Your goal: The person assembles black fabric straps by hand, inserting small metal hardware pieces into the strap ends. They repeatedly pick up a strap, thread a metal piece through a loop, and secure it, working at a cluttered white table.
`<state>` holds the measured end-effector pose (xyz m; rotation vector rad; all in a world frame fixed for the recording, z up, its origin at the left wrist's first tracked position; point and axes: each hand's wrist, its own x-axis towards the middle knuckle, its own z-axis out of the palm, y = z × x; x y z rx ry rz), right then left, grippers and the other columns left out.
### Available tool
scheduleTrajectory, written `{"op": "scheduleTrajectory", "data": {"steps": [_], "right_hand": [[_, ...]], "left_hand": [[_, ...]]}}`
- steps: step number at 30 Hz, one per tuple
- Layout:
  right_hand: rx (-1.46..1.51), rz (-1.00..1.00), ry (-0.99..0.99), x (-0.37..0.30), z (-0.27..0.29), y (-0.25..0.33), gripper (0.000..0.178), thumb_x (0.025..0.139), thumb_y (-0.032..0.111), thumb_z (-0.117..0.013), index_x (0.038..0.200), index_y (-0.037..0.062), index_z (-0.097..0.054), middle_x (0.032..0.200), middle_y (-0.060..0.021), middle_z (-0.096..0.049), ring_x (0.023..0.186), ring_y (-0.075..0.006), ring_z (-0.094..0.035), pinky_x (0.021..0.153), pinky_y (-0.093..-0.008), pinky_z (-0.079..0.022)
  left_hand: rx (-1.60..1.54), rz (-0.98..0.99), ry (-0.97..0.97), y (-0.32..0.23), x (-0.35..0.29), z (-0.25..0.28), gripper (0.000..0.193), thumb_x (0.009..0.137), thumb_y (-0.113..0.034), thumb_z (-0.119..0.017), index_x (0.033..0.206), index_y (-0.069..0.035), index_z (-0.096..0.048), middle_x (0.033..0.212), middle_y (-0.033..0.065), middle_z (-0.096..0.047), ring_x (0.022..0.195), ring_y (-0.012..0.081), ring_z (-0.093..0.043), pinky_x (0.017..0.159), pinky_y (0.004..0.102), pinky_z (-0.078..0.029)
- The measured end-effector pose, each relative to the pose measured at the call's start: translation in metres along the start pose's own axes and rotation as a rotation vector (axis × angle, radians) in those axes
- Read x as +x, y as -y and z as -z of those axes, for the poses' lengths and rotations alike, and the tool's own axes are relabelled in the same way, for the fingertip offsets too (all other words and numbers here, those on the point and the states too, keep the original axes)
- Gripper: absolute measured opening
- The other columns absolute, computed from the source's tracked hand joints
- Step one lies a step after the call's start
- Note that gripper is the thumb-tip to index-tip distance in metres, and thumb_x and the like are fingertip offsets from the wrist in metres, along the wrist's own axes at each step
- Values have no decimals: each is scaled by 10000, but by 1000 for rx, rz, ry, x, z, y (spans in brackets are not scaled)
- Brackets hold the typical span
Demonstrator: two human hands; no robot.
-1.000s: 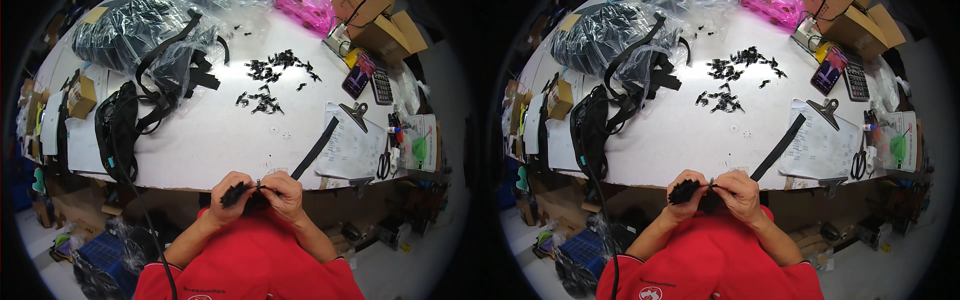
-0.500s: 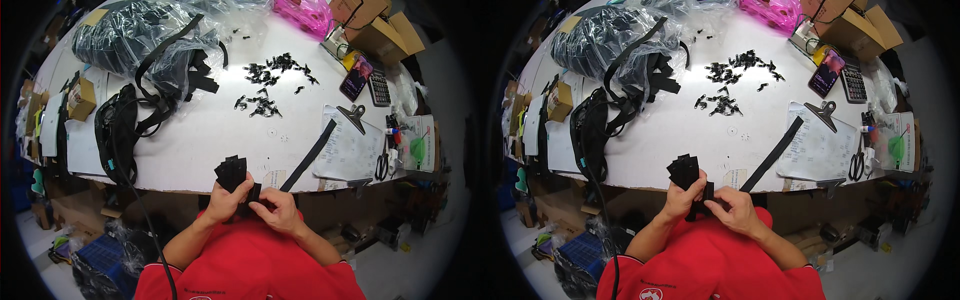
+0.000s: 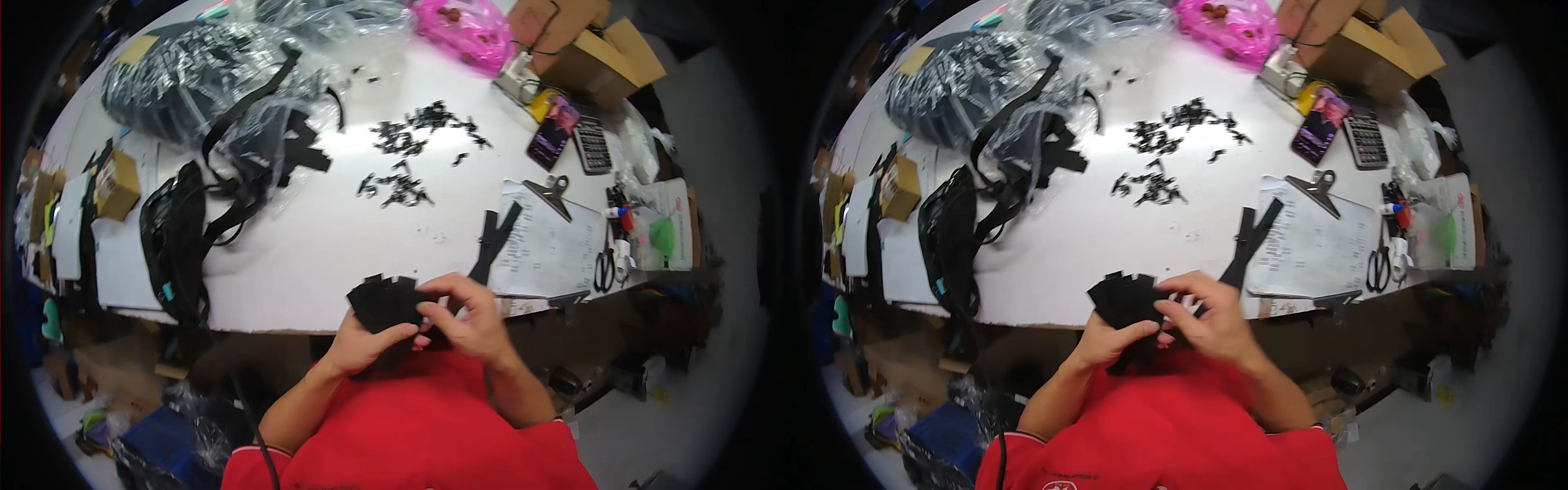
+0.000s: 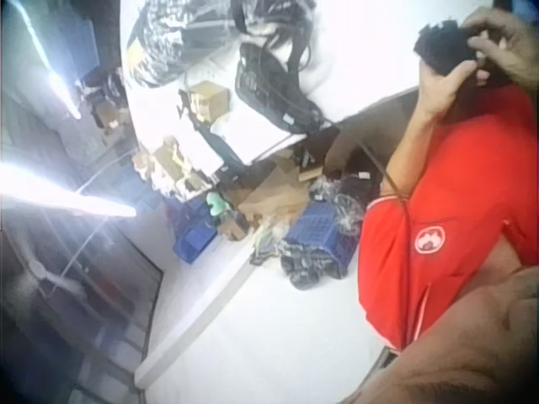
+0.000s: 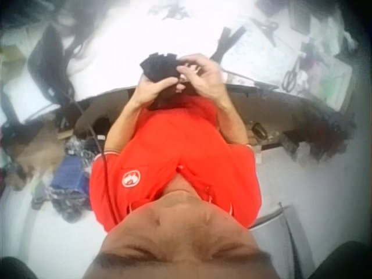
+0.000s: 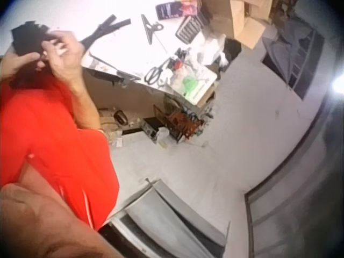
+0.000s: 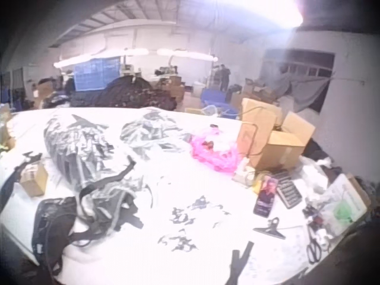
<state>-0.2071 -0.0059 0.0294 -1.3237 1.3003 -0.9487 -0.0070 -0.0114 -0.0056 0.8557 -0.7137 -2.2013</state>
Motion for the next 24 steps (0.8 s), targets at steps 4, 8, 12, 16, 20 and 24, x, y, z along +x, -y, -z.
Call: {"op": "scheduleTrajectory", "data": {"steps": [4, 8, 12, 16, 20, 24], "right_hand": [[85, 181, 1, 3, -1, -1, 149, 884, -45, -670, 998, 38, -716, 995, -69, -658, 832, -119, -634, 728, -241, -513], [112, 253, 127, 3, 5, 12, 203, 843, -87, -670, 958, 67, -735, 1129, -83, -594, 930, -129, -564, 766, -249, -439], [120, 224, 143, 4, -2, 2, 228, 898, -63, -617, 1063, 62, -713, 1146, -80, -590, 1006, -139, -562, 862, -270, -455], [435, -46, -17, -4, -6, -9, 241, 1000, 7, -533, 1227, -10, -615, 1128, -71, -653, 1045, -120, -609, 912, -282, -490], [349, -96, -34, -7, -15, -7, 254, 967, 39, -624, 1217, -9, -622, 1077, -73, -690, 997, -110, -643, 809, -266, -534], [284, -146, -31, -4, -14, -9, 235, 930, 34, -678, 1161, -7, -655, 1033, -66, -706, 917, -98, -657, 714, -244, -541]], "left_hand": [[132, -223, -278, 9, 3, 19, 226, 1018, -69, -502, 1219, 19, -550, 1038, 156, -682, 802, 175, -671, 749, 295, -560], [39, -156, -26, -13, 1, 11, 225, 962, -67, -585, 1182, -17, -592, 940, 56, -633, 675, 62, -507, 607, 221, -417], [94, -84, 12, -3, -7, 7, 230, 899, -32, -707, 1119, -27, -637, 856, -24, -619, 711, 47, -533, 625, 209, -420], [302, -207, -268, -2, -3, -5, 148, 889, -37, -735, 1026, -35, -681, 839, -24, -644, 749, 33, -574, 651, 203, -456], [251, -278, -285, 5, -3, -6, 149, 881, -27, -744, 1016, -16, -681, 845, -18, -655, 754, 25, -580, 660, 196, -469], [262, -281, -284, 8, -4, -4, 173, 883, -36, -750, 1042, -9, -686, 854, -18, -659, 764, 18, -585, 657, 210, -481]]}}
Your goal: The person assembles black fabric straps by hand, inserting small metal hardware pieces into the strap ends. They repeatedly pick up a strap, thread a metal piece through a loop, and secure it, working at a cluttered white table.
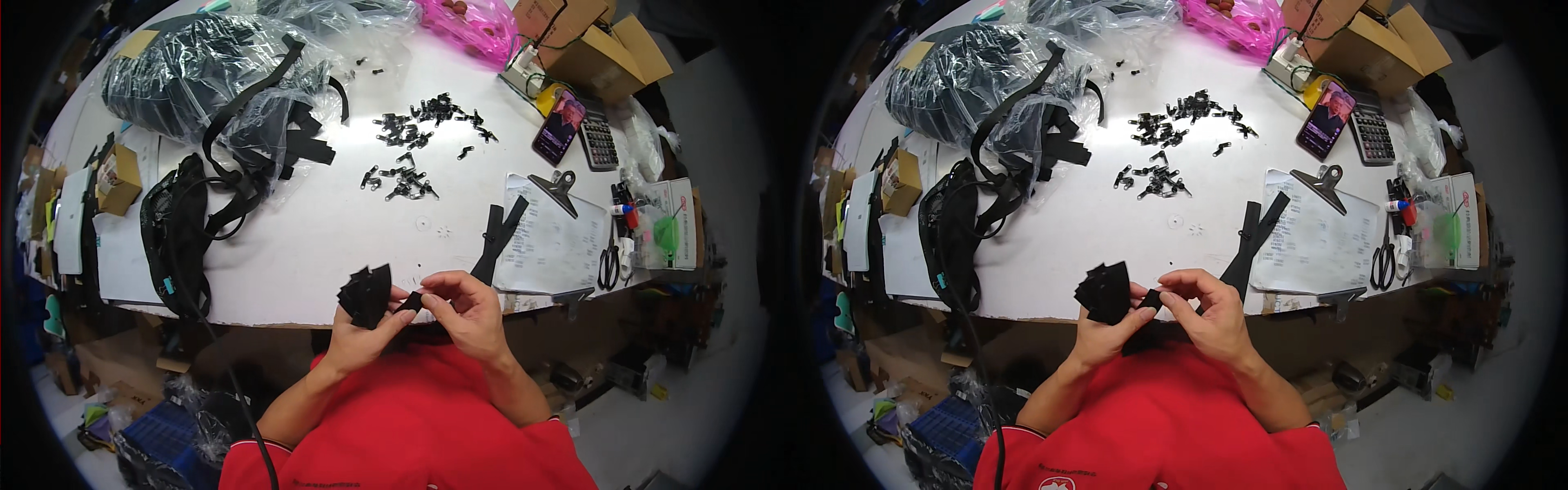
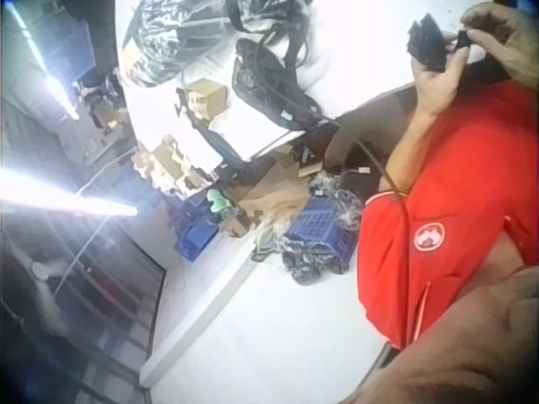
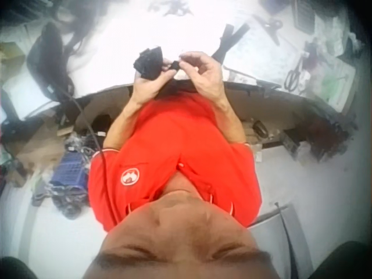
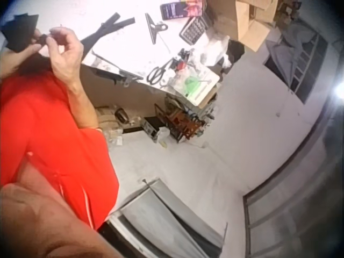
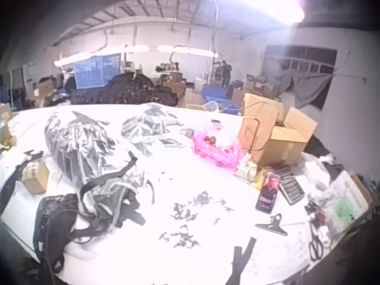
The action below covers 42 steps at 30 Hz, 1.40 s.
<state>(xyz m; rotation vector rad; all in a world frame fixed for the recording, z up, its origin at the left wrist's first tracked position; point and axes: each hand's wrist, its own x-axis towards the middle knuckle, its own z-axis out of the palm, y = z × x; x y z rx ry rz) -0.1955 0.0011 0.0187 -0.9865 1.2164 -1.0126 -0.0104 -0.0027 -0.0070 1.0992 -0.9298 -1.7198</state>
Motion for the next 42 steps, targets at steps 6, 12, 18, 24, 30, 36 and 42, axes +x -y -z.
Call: {"op": "scheduleTrajectory", "data": {"steps": [6, 12, 18, 24, 30, 36, 42], "right_hand": [[-285, 193, 7, -3, 1, -10, 140, 919, 32, -690, 1051, -7, -665, 957, -54, -709, 868, -88, -660, 710, -205, -518], [365, -320, 31, 12, -8, -18, 122, 905, 53, -700, 1000, -16, -667, 914, -78, -697, 803, -97, -637, 718, -269, -526], [-844, 458, -456, 122, 29, -25, 118, 887, 85, -668, 983, 17, -682, 856, -127, -648, 809, -290, -620, 748, -396, -491], [-934, 458, -326, 135, 41, -29, 87, 881, 78, -681, 962, 45, -685, 836, -101, -645, 816, -229, -618, 755, -347, -483], [-87, 50, -96, 76, 35, -8, 76, 954, 59, -637, 1013, 17, -660, 944, -33, -686, 882, -72, -594, 817, -216, -452], [136, 83, 95, 40, 27, -15, 127, 1027, 127, -570, 1064, 8, -594, 1015, -75, -672, 917, -135, -626, 851, -281, -495], [284, -22, 209, 20, 18, -25, 158, 1054, 179, -527, 1064, 25, -563, 964, -56, -629, 859, -108, -589, 806, -264, -498]], "left_hand": [[335, -370, 98, 6, 14, 11, 191, 845, -14, -766, 1027, -12, -707, 875, 58, -697, 749, 116, -649, 680, 258, -519], [599, -628, 1, 2, 13, 6, 61, 884, 3, -681, 944, -3, -673, 823, 110, -641, 722, 219, -640, 644, 300, -507], [316, -199, 8, 8, 3, 17, 79, 884, 26, -696, 954, 16, -662, 836, 104, -624, 722, 196, -627, 638, 294, -494], [347, -425, 69, 12, 7, 24, 72, 913, -9, -696, 981, 15, -695, 917, 78, -678, 735, 113, -619, 673, 238, -491], [140, -92, 18, 1, 8, 21, 113, 916, -2, -686, 1026, 17, -709, 932, 67, -712, 818, 99, -637, 734, 223, -500], [143, -149, -3, 15, 14, 17, 138, 903, -8, -709, 1037, 23, -703, 933, 68, -716, 855, 101, -650, 774, 245, -527], [134, -159, 34, 5, 12, 6, 135, 892, 1, -714, 1022, 30, -692, 900, 80, -716, 826, 110, -666, 754, 257, -540]]}}
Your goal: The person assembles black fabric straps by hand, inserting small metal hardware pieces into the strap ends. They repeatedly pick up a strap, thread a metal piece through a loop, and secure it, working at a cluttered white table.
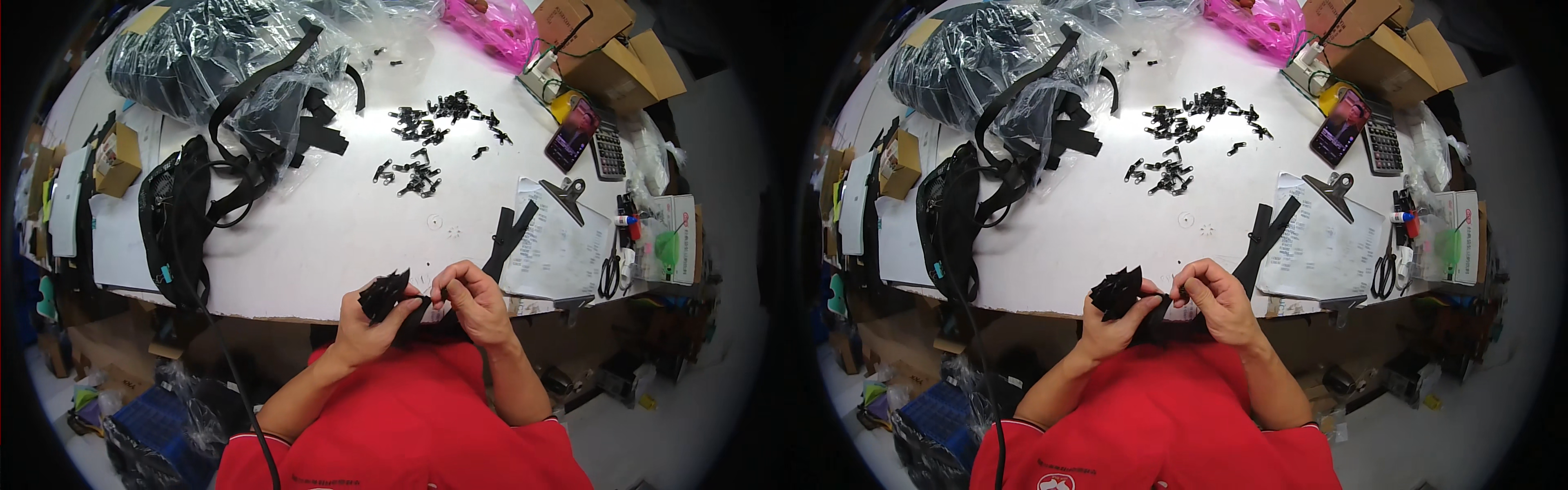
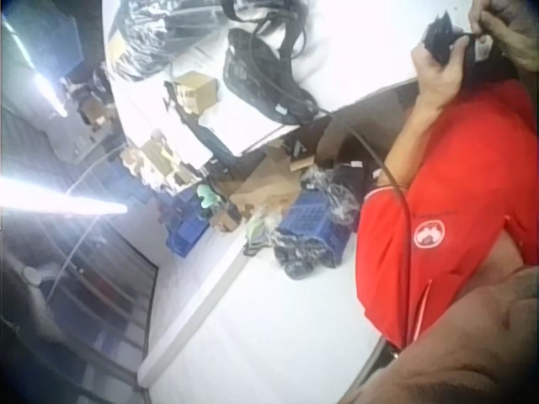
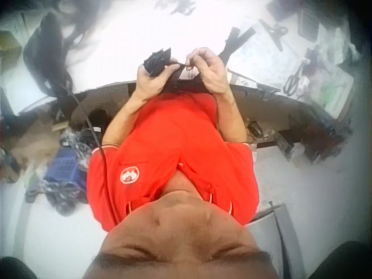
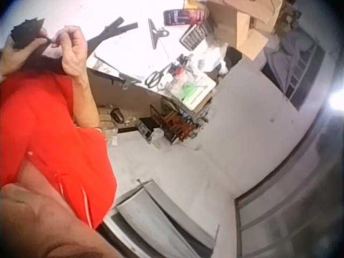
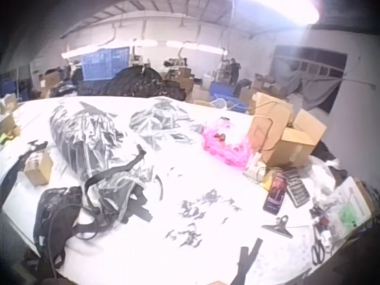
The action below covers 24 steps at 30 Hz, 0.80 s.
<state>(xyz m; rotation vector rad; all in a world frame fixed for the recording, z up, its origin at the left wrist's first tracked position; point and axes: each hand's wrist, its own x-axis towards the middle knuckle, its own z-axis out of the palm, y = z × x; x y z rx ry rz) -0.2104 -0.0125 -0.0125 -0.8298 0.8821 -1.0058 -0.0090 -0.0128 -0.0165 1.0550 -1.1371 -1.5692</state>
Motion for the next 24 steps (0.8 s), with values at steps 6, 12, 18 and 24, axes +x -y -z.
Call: {"op": "scheduleTrajectory", "data": {"steps": [6, 12, 18, 24], "right_hand": [[387, -173, 3, -3, 2, -8, 157, 1061, 209, -514, 1074, 56, -545, 937, -39, -595, 783, -93, -534, 743, -249, -476], [483, -233, -61, -5, -3, -7, 157, 1059, 212, -518, 1071, 57, -539, 880, -32, -574, 736, -93, -511, 690, -242, -442], [59, -153, -156, -17, -15, 15, 130, 1069, 169, -481, 1036, 51, -524, 725, -17, -514, 573, -59, -417, 528, -190, -364], [-33, -217, -214, -18, -28, 12, 111, 1071, 172, -483, 1050, 71, -524, 686, 29, -515, 534, -14, -392, 480, -153, -306]], "left_hand": [[88, -81, 63, -1, 0, -1, 137, 888, 0, -716, 1013, 43, -679, 885, 91, -714, 794, 112, -678, 717, 250, -542], [85, -66, 68, 2, 0, -2, 132, 881, -5, -721, 1001, 39, -688, 872, 88, -712, 767, 123, -683, 695, 253, -542], [132, -72, 40, 5, -1, -2, 116, 886, -35, -721, 979, 28, -692, 843, 89, -711, 732, 120, -679, 662, 261, -531], [151, -135, 20, 2, -5, -10, 107, 879, -31, -719, 971, 16, -693, 825, 118, -699, 690, 184, -688, 633, 281, -523]]}}
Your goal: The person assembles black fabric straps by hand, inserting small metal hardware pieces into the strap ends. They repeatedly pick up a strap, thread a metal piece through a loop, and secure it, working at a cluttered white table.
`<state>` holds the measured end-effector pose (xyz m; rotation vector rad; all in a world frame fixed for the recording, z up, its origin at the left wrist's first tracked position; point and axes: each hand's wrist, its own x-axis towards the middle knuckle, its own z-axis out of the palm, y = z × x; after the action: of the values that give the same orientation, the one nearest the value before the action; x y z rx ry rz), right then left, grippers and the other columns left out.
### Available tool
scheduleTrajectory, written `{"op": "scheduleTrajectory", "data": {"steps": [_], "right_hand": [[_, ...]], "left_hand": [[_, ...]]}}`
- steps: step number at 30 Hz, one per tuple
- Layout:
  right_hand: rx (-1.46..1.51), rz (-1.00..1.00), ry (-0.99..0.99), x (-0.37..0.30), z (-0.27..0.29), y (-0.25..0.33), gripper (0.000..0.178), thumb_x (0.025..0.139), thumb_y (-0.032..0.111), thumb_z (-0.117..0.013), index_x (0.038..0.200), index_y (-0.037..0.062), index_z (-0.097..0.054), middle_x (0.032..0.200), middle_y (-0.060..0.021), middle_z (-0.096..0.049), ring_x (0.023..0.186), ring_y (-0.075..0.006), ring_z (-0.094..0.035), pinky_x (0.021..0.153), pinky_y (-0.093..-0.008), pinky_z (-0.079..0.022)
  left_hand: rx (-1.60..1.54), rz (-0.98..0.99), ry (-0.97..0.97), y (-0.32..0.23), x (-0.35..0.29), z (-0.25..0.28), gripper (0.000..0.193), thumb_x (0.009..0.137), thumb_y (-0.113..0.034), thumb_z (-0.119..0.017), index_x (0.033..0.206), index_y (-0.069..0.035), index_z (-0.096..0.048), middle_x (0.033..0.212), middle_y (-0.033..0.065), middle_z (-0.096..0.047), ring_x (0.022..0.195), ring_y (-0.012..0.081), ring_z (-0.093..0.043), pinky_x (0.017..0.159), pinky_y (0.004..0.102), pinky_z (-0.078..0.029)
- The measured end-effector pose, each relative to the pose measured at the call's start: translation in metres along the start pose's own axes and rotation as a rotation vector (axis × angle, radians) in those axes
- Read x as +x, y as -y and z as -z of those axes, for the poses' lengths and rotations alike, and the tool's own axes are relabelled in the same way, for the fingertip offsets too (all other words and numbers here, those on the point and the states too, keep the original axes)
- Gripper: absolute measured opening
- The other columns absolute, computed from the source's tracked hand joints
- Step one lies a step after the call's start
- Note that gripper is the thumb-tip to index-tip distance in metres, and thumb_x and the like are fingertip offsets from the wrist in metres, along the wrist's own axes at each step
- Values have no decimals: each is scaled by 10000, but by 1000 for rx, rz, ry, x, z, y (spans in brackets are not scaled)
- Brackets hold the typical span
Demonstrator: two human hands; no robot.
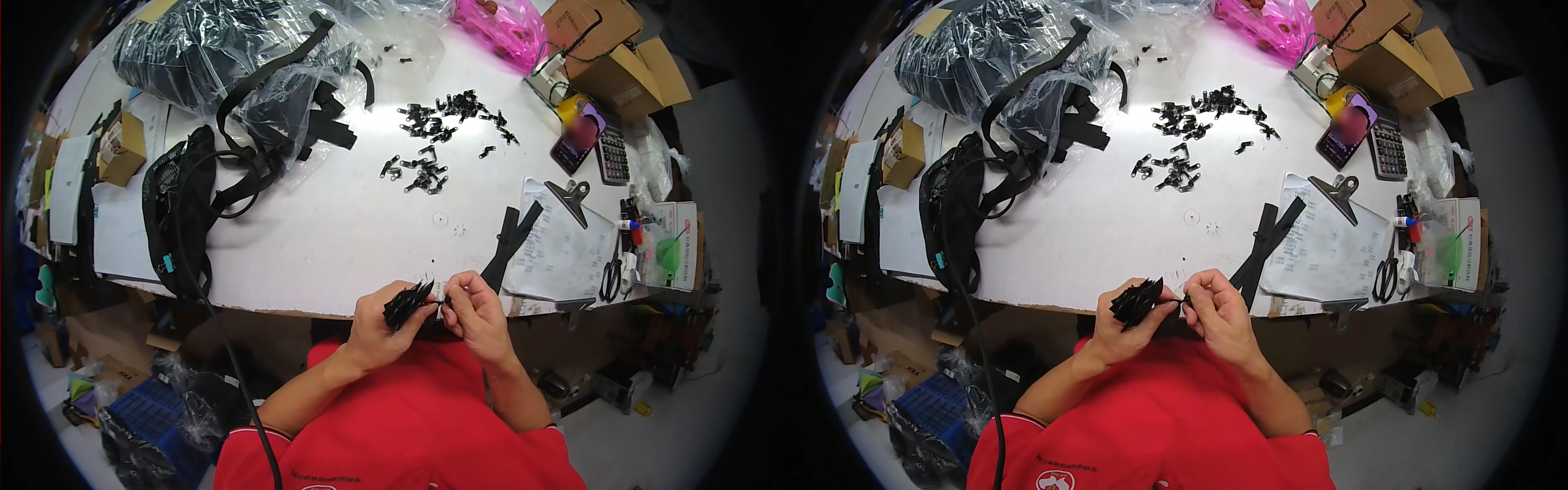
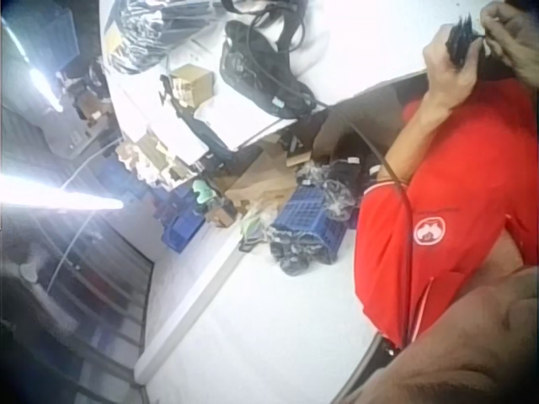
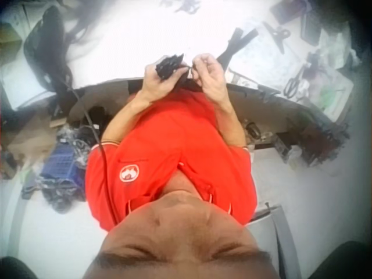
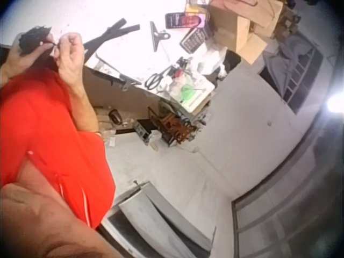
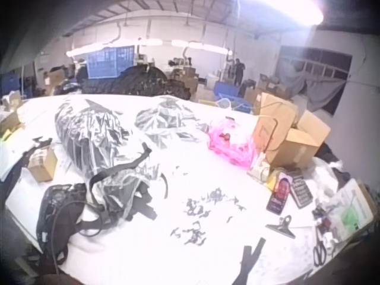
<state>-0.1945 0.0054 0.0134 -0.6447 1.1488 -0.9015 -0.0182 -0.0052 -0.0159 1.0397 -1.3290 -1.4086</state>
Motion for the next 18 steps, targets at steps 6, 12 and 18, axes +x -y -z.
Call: {"op": "scheduleTrajectory", "data": {"steps": [6, 12, 18], "right_hand": [[-75, 37, 3, 1, -1, -4, 129, 1067, 183, -498, 1066, 60, -535, 720, 27, -551, 574, 1, -410, 500, -161, -316], [-63, 26, -3, -1, 0, -3, 133, 1064, 179, -503, 1064, 51, -539, 714, 32, -552, 575, 4, -414, 502, -159, -312], [-251, 129, -21, -3, -3, -4, 154, 1062, 188, -509, 1065, 39, -544, 717, 26, -563, 585, -11, -434, 525, -174, -347]], "left_hand": [[67, -42, -1, -1, 0, 1, 111, 880, -30, -717, 980, 12, -691, 840, 121, -698, 702, 210, -694, 628, 289, -526], [97, -96, -7, 4, -1, 0, 128, 883, 16, -713, 999, 30, -661, 850, 75, -704, 732, 97, -655, 659, 233, -522], [140, -57, 15, -1, -1, 2, 128, 885, 12, -709, 1003, 28, -662, 859, 83, -701, 725, 110, -665, 643, 240, -525]]}}
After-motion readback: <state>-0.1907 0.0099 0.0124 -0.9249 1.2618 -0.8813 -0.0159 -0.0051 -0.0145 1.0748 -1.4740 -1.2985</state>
